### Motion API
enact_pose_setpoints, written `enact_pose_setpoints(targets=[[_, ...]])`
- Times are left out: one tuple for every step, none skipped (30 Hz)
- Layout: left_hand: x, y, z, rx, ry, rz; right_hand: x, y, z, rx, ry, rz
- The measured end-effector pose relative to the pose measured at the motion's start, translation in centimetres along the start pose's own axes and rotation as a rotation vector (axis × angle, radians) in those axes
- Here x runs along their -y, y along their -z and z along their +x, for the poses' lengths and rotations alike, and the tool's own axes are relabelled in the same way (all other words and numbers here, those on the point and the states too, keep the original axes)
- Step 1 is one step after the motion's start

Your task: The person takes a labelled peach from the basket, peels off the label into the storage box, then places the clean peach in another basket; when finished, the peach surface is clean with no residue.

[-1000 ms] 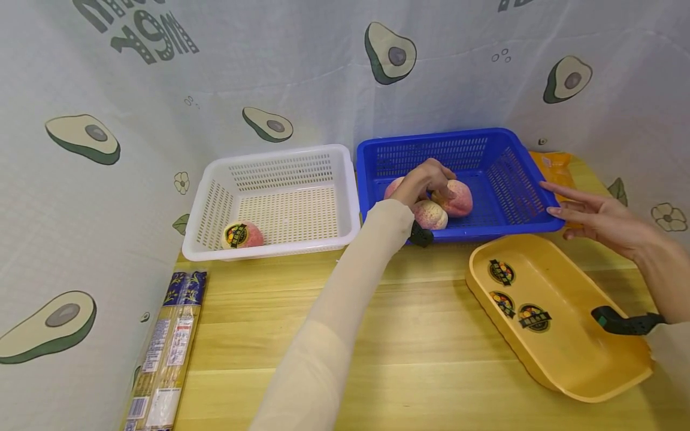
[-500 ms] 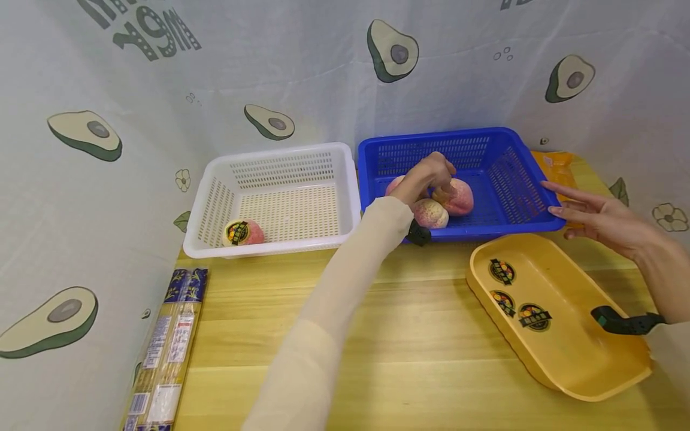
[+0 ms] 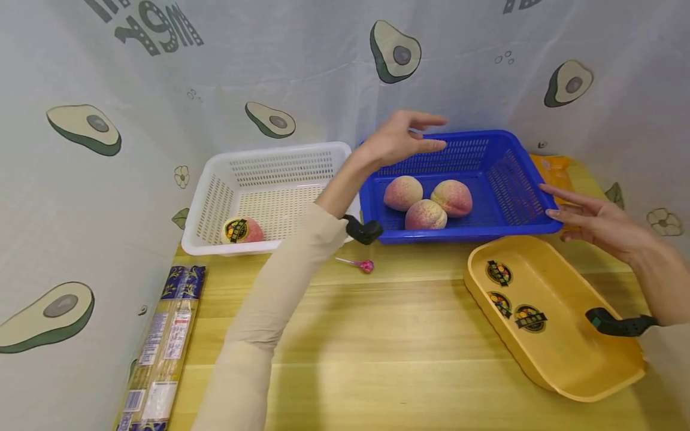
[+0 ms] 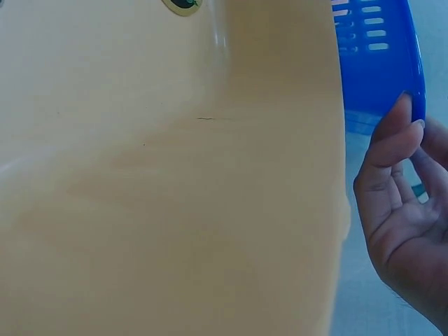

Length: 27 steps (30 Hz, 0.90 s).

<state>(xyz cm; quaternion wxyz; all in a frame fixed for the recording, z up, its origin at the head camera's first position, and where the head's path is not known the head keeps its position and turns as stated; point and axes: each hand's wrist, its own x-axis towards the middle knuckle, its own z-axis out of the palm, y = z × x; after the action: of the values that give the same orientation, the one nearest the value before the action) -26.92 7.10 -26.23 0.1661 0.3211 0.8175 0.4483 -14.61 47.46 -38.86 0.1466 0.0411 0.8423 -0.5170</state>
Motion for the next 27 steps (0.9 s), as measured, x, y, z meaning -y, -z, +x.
enact_pose_setpoints(targets=[[-0.1, 1.0, -1.2, -0.037, -0.016, -0.035, 0.0, -0.1, 0.0, 0.0, -0.002, 0.0], [-0.1, 2.1, -2.4, -0.079, -0.042, -0.061, 0.0, -0.1, 0.0, 0.001, -0.003, -0.003], [-0.1, 3.1, -3.7, -0.121, -0.052, -0.078, 0.1, -0.1, 0.1, 0.002, -0.005, -0.008], [-0.1, 4.1, -5.1, -0.167, -0.057, -0.094, 0.1, -0.2, 0.1, 0.002, -0.006, -0.01], [0.0, 5.1, -6.6, -0.215, -0.07, -0.105, 0.1, -0.2, 0.1, 0.004, -0.006, -0.02], [0.2, 6.1, -8.1, -0.267, -0.076, -0.114, 0.1, -0.2, 0.1, 0.004, -0.008, -0.024], [0.5, 7.0, -9.6, -0.324, -0.091, -0.124, 0.1, -0.2, 0.1, 0.005, -0.008, -0.029], [0.9, 7.9, -11.2, -0.38, -0.09, -0.13, 0.1, -0.2, 0.1, 0.007, -0.007, -0.033], [1.4, 8.7, -12.7, -0.434, -0.086, -0.141, 0.1, -0.2, 0.1, 0.008, -0.005, -0.037], [2.1, 9.4, -14.2, -0.49, -0.087, -0.165, 0.1, -0.2, 0.1, 0.009, -0.002, -0.043], [2.9, 10.1, -15.7, -0.548, -0.091, -0.182, 0.1, -0.1, 0.1, 0.01, 0.0, -0.048], [3.8, 10.7, -17.2, -0.602, -0.088, -0.196, 0.0, -0.1, 0.1, 0.01, 0.004, -0.052], [4.8, 11.2, -18.6, -0.652, -0.086, -0.228, 0.0, -0.2, 0.2, 0.01, 0.007, -0.058], [5.9, 11.5, -20.0, -0.698, -0.074, -0.248, 0.0, -0.2, 0.2, 0.009, 0.009, -0.058], [7.0, 11.8, -21.4, -0.743, -0.065, -0.269, 0.0, -0.2, 0.2, 0.009, 0.011, -0.059], [8.2, 11.9, -22.7, -0.785, -0.046, -0.292, -0.1, -0.2, 0.1, 0.008, 0.011, -0.057], [9.3, 11.9, -23.8, -0.822, -0.02, -0.306, -0.1, -0.3, 0.1, 0.007, 0.012, -0.047], [10.5, 11.8, -24.9, -0.857, 0.012, -0.314, -0.1, -0.3, 0.1, 0.005, 0.01, -0.046], [11.5, 11.7, -25.9, -0.889, 0.052, -0.323, -0.2, -0.3, 0.1, 0.003, 0.01, -0.047], [12.6, 11.4, -26.8, -0.915, 0.105, -0.319, -0.2, -0.3, 0.0, 0.001, 0.012, -0.047], [13.6, 11.2, -27.7, -0.94, 0.155, -0.315, -0.2, -0.3, 0.0, 0.0, 0.015, -0.055], [14.5, 11.0, -28.4, -0.961, 0.213, -0.313, -0.2, -0.3, 0.0, -0.002, 0.019, -0.062], [15.3, 10.8, -29.2, -0.978, 0.27, -0.317, -0.3, -0.4, 0.0, -0.004, 0.024, -0.07], [16.0, 10.6, -29.8, -0.991, 0.325, -0.317, -0.3, -0.4, 0.0, -0.005, 0.03, -0.083], [16.7, 10.3, -30.4, -0.998, 0.374, -0.325, -0.3, -0.4, 0.0, -0.006, 0.038, -0.088], [17.4, 10.2, -31.0, -0.999, 0.417, -0.331, -0.3, -0.5, 0.1, -0.008, 0.044, -0.091], [18.0, 10.0, -31.5, -0.995, 0.446, -0.353, -0.3, -0.6, 0.1, -0.009, 0.05, -0.093]])
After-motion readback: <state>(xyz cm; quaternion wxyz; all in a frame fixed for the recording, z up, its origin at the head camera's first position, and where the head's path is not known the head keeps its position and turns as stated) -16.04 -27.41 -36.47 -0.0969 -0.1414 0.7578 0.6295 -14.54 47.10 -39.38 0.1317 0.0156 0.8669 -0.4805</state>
